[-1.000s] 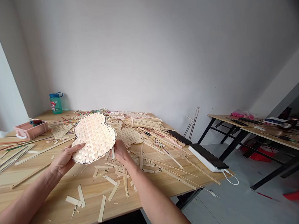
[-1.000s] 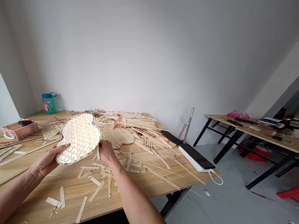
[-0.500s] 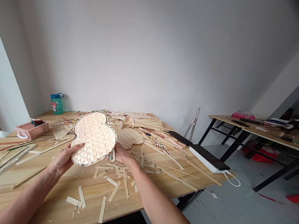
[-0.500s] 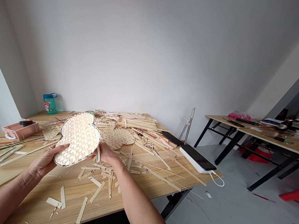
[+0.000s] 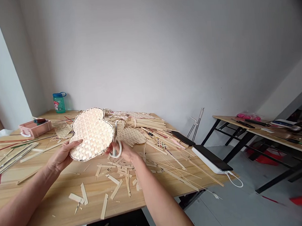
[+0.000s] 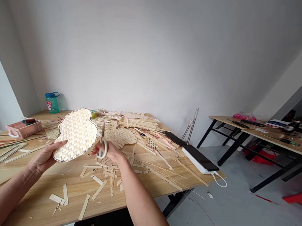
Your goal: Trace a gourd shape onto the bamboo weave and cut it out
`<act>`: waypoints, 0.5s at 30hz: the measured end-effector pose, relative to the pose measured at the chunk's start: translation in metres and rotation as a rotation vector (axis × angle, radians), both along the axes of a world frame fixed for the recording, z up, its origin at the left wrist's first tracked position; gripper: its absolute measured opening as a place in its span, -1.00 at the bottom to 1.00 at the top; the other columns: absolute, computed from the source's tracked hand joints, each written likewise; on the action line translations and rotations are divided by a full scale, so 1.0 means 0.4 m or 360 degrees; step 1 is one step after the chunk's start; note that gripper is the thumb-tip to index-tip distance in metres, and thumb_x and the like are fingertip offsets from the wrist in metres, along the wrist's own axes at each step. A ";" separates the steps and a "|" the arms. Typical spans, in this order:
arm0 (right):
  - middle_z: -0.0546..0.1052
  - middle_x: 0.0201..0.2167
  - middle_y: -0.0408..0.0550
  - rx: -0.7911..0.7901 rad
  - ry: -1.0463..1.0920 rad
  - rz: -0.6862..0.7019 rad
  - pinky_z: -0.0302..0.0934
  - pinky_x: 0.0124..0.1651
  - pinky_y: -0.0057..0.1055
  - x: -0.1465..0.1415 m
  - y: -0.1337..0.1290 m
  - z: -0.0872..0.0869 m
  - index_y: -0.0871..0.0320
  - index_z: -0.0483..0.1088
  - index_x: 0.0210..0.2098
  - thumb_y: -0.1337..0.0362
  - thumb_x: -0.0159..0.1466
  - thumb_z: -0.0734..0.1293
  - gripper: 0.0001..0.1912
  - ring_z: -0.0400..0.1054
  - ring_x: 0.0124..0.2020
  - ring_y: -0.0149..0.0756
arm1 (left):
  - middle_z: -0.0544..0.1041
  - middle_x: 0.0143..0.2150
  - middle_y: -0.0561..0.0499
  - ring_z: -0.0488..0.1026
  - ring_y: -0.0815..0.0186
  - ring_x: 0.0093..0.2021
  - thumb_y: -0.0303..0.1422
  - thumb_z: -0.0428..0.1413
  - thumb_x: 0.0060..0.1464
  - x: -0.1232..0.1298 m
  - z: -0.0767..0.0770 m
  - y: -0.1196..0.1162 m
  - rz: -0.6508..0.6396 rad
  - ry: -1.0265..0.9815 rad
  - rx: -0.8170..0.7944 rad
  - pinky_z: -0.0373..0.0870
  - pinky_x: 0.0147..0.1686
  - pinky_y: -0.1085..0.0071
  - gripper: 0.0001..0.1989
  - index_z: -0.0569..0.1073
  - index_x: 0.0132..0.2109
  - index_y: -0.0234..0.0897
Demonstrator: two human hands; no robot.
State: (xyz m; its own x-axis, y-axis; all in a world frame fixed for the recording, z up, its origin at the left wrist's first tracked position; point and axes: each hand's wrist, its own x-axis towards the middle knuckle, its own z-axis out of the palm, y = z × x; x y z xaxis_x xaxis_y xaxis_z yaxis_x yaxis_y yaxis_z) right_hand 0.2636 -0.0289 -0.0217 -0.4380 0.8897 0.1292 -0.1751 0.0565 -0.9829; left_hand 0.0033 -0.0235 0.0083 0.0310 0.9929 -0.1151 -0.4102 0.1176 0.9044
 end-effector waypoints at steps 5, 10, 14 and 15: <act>0.48 -0.46 -0.16 0.0042 0.0326 -0.0132 0.30 -0.25 -0.39 0.023 -0.007 0.019 0.15 0.40 -0.41 -0.24 0.05 0.54 -0.43 0.42 -0.42 -0.35 | 0.72 -0.32 -0.07 0.64 0.27 -0.39 -0.69 0.31 -0.06 -0.031 -0.015 0.033 0.0068 0.0209 -0.0046 0.60 -0.36 0.50 -0.79 0.60 -0.25 -0.40; 0.50 -0.52 -0.16 0.0055 0.0198 -0.0278 0.30 -0.28 -0.39 0.018 -0.019 0.040 0.15 0.42 -0.40 -0.12 -0.03 0.60 -0.48 0.43 -0.43 -0.32 | 0.68 -0.42 -0.18 0.61 0.15 -0.46 -0.59 0.44 -0.23 -0.046 -0.046 0.044 -0.0064 0.0606 -0.0134 0.56 -0.45 0.38 -0.78 0.60 -0.38 -0.45; 0.56 -0.42 -0.12 -0.0071 0.0375 -0.0377 0.33 -0.23 -0.38 -0.001 -0.022 0.040 0.16 0.44 -0.34 0.02 -0.18 0.68 -0.43 0.54 -0.26 -0.20 | 0.55 -0.61 -0.03 0.45 0.23 -0.59 -0.38 0.47 -0.20 -0.060 -0.059 0.048 -0.0096 0.0972 -0.0070 0.32 -0.60 0.42 -0.73 0.51 -0.52 -0.36; 0.57 -0.40 -0.11 -0.0075 0.0414 -0.0396 0.32 -0.22 -0.40 -0.007 -0.020 0.038 0.17 0.45 -0.34 0.04 -0.19 0.69 -0.44 0.55 -0.25 -0.20 | 0.48 -0.66 0.04 0.39 0.27 -0.62 -0.34 0.46 -0.19 -0.064 -0.062 0.050 -0.0057 0.1063 -0.0019 0.23 -0.62 0.44 -0.70 0.49 -0.53 -0.33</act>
State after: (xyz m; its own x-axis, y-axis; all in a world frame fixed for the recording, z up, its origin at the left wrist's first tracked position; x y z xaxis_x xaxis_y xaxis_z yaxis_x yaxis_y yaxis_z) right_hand 0.2608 -0.0371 -0.0065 -0.1653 0.9725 0.1644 -0.4064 0.0847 -0.9098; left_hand -0.0225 -0.0035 -0.0163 -0.0181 0.9911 -0.1319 0.2418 0.1324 0.9613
